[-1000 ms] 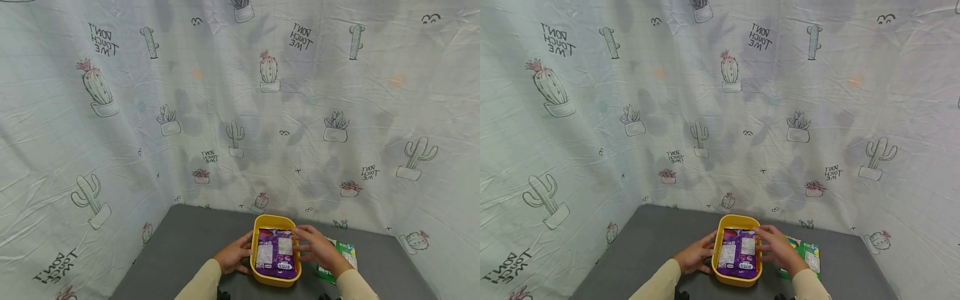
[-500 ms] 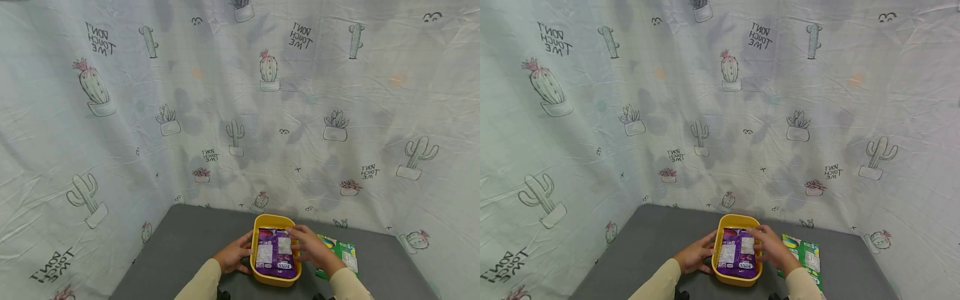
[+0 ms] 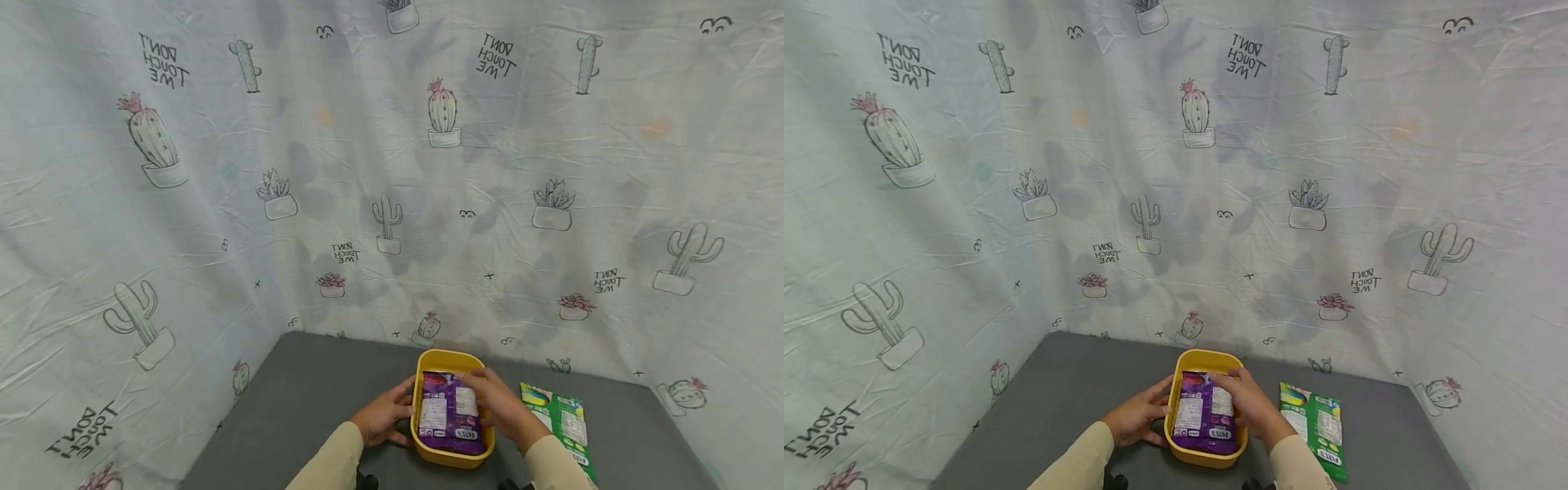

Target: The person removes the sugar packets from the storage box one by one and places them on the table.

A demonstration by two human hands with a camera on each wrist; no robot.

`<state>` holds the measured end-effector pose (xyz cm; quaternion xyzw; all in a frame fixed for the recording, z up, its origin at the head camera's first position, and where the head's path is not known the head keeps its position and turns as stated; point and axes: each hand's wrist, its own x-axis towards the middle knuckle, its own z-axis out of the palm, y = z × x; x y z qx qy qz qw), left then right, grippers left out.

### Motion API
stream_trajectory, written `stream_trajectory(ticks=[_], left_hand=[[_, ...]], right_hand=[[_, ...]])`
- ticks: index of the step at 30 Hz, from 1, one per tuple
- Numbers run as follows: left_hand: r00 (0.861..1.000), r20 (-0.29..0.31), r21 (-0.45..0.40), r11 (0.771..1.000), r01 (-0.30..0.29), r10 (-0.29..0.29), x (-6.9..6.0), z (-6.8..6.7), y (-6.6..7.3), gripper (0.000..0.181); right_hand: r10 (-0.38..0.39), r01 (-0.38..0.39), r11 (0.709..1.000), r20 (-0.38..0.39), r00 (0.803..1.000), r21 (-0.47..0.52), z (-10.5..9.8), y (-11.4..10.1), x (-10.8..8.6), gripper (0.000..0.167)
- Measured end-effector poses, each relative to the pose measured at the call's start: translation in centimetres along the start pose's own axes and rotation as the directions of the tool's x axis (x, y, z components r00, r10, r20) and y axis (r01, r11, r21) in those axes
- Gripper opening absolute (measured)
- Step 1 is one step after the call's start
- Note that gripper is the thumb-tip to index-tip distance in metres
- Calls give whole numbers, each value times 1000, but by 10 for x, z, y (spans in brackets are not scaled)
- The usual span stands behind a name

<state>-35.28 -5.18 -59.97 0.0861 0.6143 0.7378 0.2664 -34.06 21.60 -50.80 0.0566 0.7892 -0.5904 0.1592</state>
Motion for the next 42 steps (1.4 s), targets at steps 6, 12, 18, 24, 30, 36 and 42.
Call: stream_trajectory(ticks=[6,12,18,24,30,36,42], left_hand=[[1000,-3,5,1000,-3,3,1,-1,-1,75],[1000,5,-3,1000,-5,5,0,-1,-1,75],[1000,6,-8,1000,4,-4,-1,-2,-1,76],[1000,11,-12,1000,4,-4,0,-2,-1,76],[1000,20,-19,1000,1,-1,1,-3,-3,78],[1000,28,-21,1000,0,0,0,-3,-3,77],[1000,20,-18,1000,3,-3,0,-2,-2,76]], right_hand=[[-2,2,1000,-13,1000,19,3,2,2,105],[-25,25,1000,-24,999,0,5,5,4,100],[-30,30,1000,-41,999,-10,5,12,10,84],[-69,70,997,-22,997,40,9,16,12,85],[-58,60,995,-34,998,79,13,19,14,93],[-46,49,994,-34,998,98,12,22,18,86],[-66,71,994,-56,996,87,13,24,19,88]])
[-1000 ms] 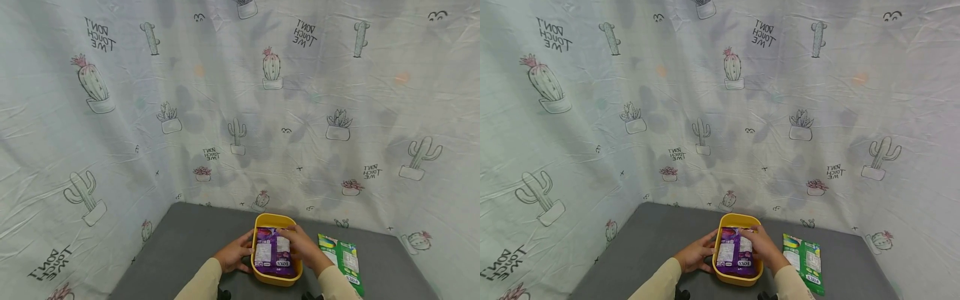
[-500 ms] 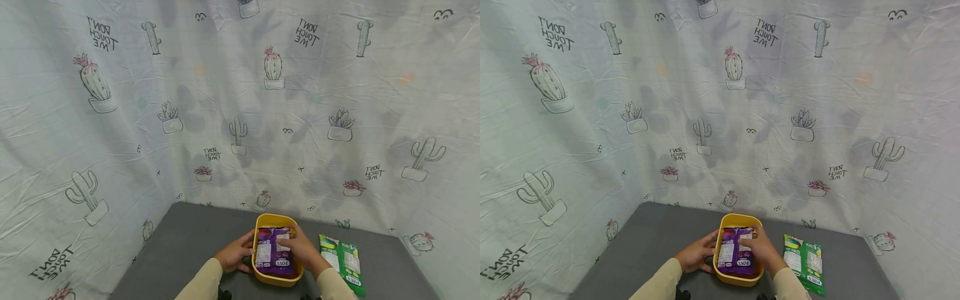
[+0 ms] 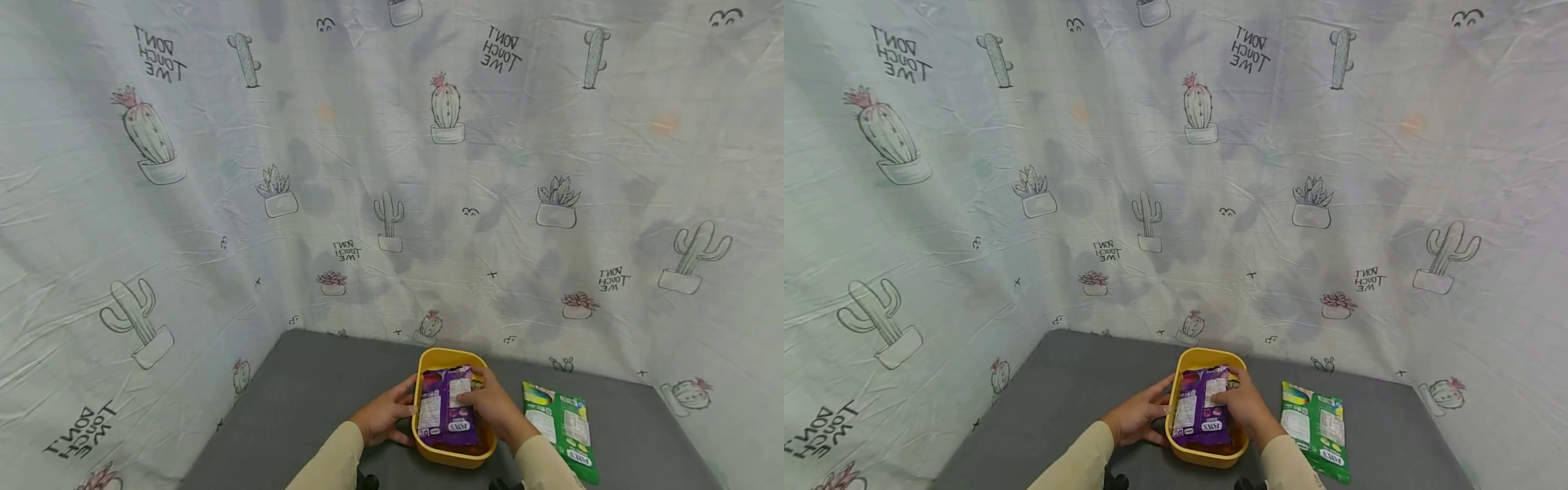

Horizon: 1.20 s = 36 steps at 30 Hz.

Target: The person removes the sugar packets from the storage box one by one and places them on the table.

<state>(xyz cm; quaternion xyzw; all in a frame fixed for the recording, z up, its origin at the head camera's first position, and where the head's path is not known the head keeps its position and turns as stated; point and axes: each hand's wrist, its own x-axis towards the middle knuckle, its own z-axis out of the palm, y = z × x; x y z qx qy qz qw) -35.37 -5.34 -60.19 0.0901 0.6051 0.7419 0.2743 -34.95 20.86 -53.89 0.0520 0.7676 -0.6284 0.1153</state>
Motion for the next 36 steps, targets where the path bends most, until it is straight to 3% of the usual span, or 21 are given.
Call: stream_trajectory(ticks=[21,36], left_hand=[[1000,-25,-3,1000,11,-11,0,3,2,78],[1000,-23,0,1000,4,-4,-5,6,4,77]], right_hand=[[-47,46,998,25,999,29,-1,4,1,82],[-87,86,996,-10,996,-32,1,5,-1,80]])
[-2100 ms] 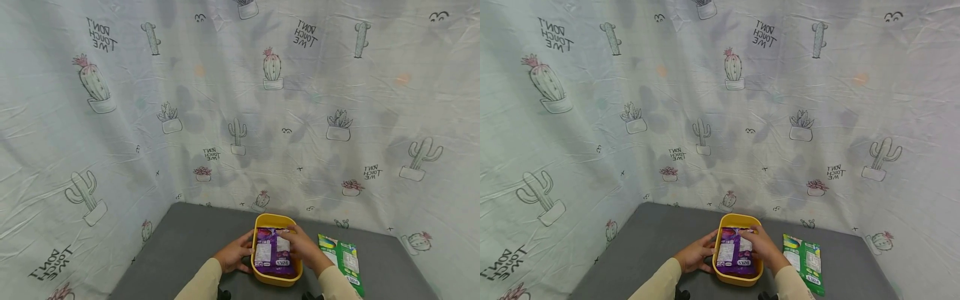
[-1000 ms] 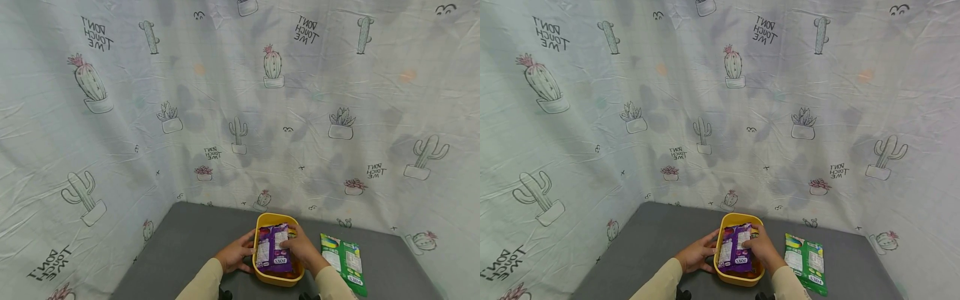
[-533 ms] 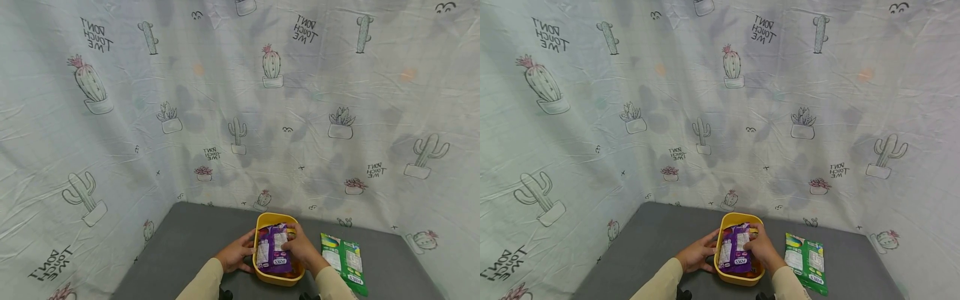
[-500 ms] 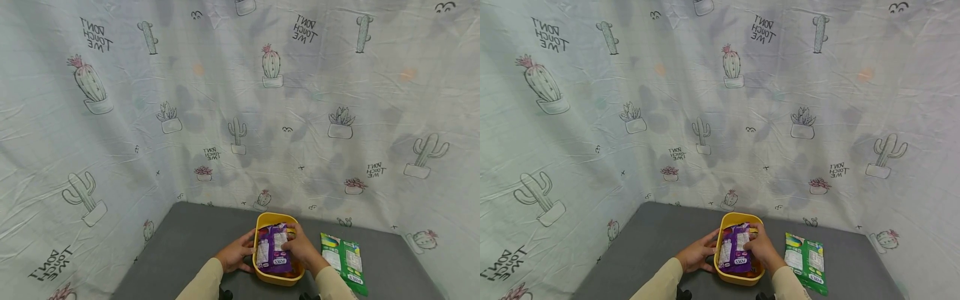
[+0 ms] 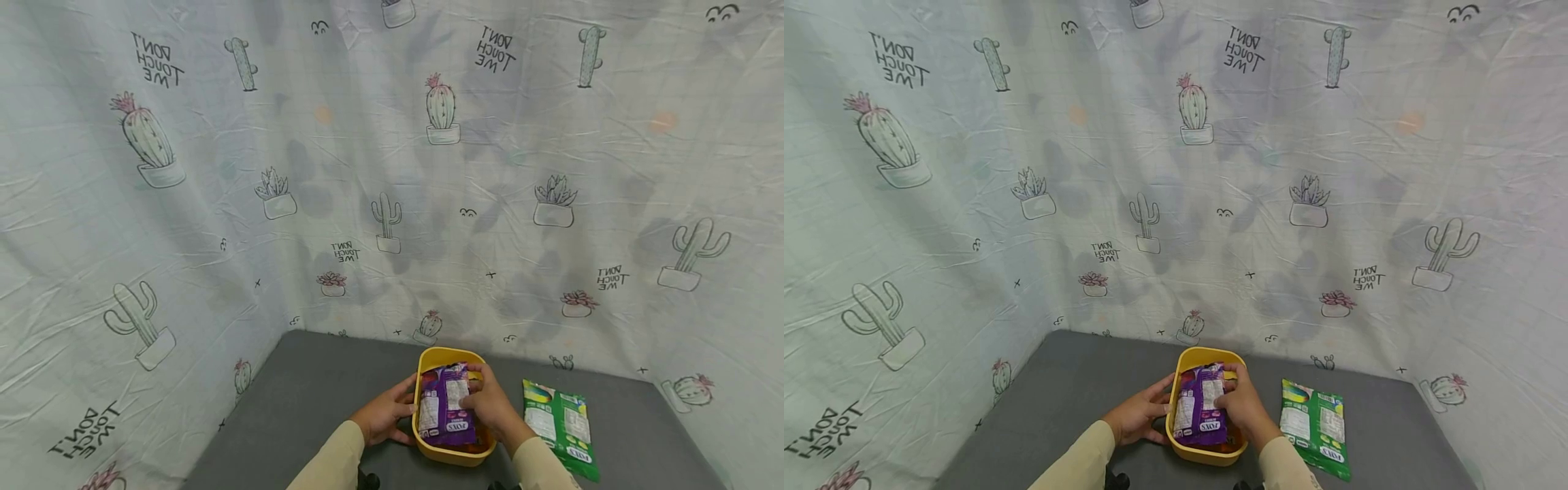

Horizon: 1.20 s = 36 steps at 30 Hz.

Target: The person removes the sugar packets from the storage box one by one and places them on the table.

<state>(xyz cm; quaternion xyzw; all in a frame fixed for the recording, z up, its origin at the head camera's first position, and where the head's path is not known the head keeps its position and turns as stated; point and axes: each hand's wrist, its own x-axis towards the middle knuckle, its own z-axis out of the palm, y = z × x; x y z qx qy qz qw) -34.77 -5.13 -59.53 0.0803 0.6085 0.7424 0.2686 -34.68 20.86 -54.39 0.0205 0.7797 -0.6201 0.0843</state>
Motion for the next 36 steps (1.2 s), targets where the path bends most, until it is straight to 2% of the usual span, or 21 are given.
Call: stream_trajectory(ticks=[22,36], left_hand=[[1000,3,-6,1000,-1,1,4,-2,-2,79],[1000,11,-2,1000,-2,2,2,-2,-3,78]], right_hand=[[-21,21,1000,-62,998,-4,-1,-4,-4,79],[-26,27,1000,-71,997,14,-5,-4,-3,78]])
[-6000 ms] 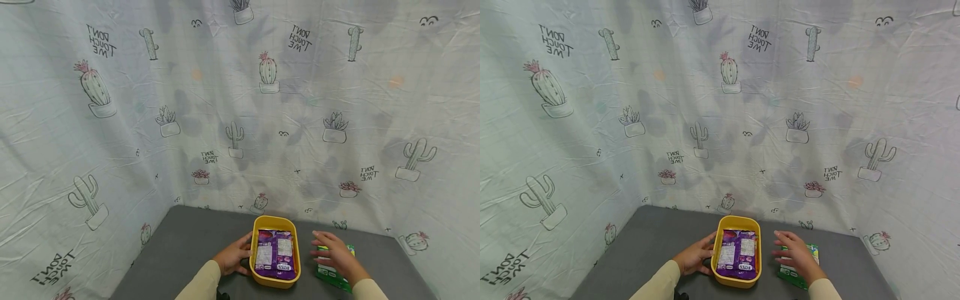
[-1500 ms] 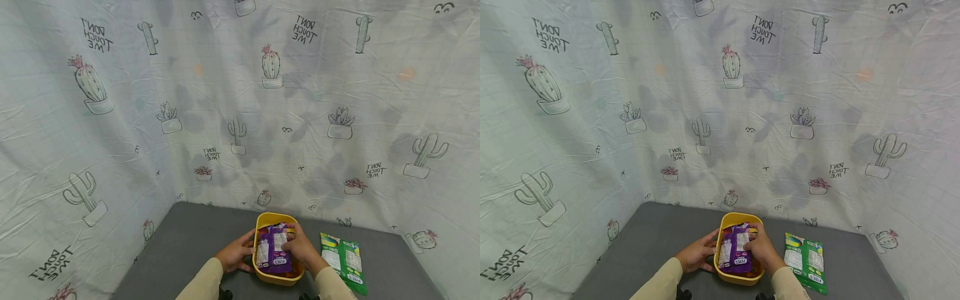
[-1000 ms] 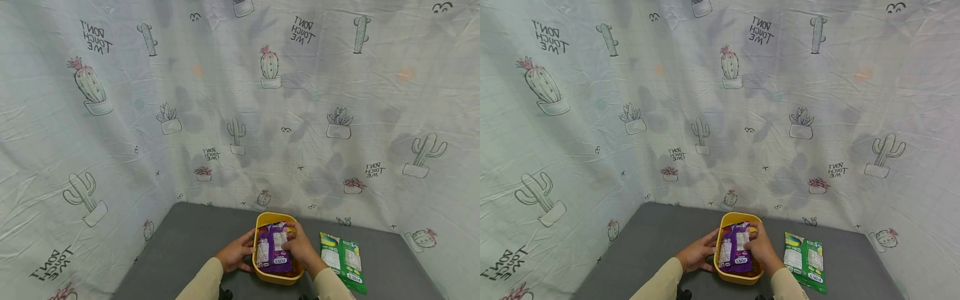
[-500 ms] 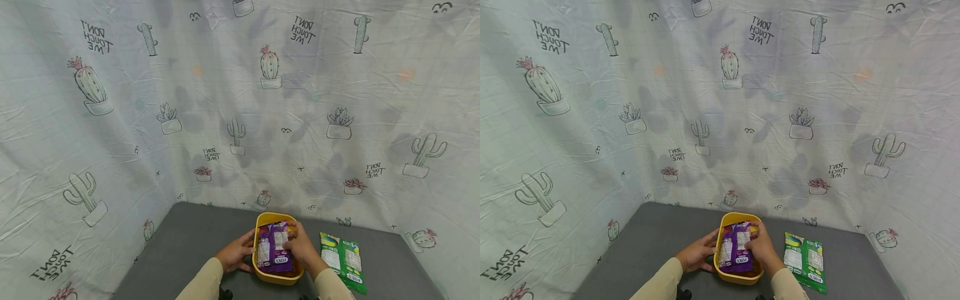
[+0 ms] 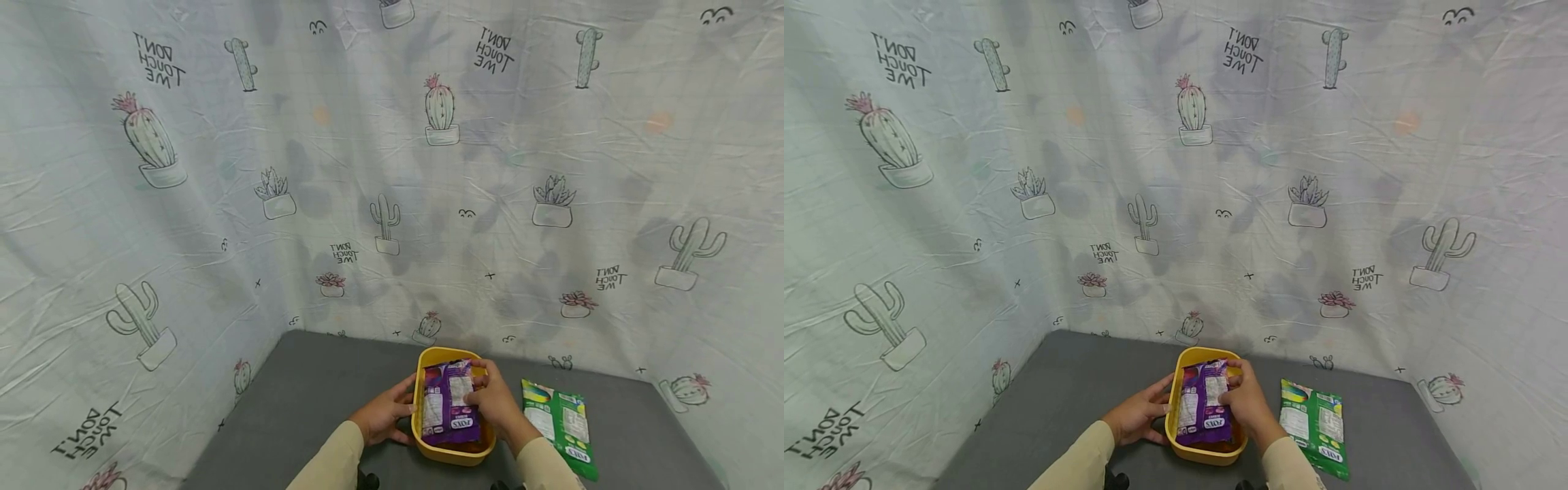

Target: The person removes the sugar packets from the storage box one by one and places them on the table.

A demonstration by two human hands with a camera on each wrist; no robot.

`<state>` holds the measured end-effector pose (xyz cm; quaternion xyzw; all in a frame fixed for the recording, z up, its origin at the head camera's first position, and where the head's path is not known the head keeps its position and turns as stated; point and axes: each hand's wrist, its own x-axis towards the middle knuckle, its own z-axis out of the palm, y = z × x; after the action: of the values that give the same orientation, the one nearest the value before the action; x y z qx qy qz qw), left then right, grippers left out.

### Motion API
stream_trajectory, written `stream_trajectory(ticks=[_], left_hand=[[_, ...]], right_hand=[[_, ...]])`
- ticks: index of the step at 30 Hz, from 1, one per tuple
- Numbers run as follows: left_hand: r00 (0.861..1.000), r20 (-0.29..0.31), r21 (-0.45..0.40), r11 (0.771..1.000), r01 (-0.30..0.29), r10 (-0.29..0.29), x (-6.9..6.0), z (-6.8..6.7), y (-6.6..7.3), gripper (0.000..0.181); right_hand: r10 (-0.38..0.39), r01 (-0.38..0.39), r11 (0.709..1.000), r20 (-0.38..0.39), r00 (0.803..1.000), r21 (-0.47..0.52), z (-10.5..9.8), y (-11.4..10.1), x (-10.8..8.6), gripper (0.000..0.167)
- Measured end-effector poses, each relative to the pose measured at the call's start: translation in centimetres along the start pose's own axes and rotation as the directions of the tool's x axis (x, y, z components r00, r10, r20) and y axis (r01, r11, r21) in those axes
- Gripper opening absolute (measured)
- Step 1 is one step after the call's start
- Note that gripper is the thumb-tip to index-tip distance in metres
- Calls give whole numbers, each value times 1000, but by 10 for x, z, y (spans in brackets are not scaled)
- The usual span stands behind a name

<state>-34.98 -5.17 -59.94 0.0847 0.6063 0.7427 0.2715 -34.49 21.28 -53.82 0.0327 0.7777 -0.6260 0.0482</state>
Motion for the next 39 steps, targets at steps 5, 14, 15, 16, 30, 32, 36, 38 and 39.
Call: stream_trajectory(ticks=[5,14,15,16,30,32,36,38,39], left_hand=[[1000,1,-3,1000,2,-2,-1,1,0,77],[1000,2,5,1000,-3,3,0,1,0,75],[1000,3,4,1000,-3,3,0,1,0,75],[1000,3,3,1000,-2,2,0,1,0,75],[1000,3,-6,1000,-3,3,3,0,-2,76],[1000,-2,-3,1000,-2,2,2,1,-2,76],[1000,1,-2,1000,-2,2,2,1,-2,76],[1000,5,-4,1000,-2,2,2,1,-2,76],[1000,7,-6,1000,-2,2,2,1,-2,76]], right_hand=[[-12,12,1000,-4,1000,18,-5,-1,-1,77],[8,-8,999,-19,1000,39,-15,-5,-1,76],[10,-9,999,-20,1000,42,-15,-5,0,76],[11,-10,999,-21,1000,47,-16,-5,0,76],[14,-12,999,-43,999,45,-20,-7,0,75],[10,-8,998,-41,999,56,-21,-8,-1,74],[3,0,997,-39,999,74,-24,-10,-3,73],[0,3,997,-41,999,77,-26,-11,-4,72],[0,4,997,-43,999,79,-26,-12,-4,72]])
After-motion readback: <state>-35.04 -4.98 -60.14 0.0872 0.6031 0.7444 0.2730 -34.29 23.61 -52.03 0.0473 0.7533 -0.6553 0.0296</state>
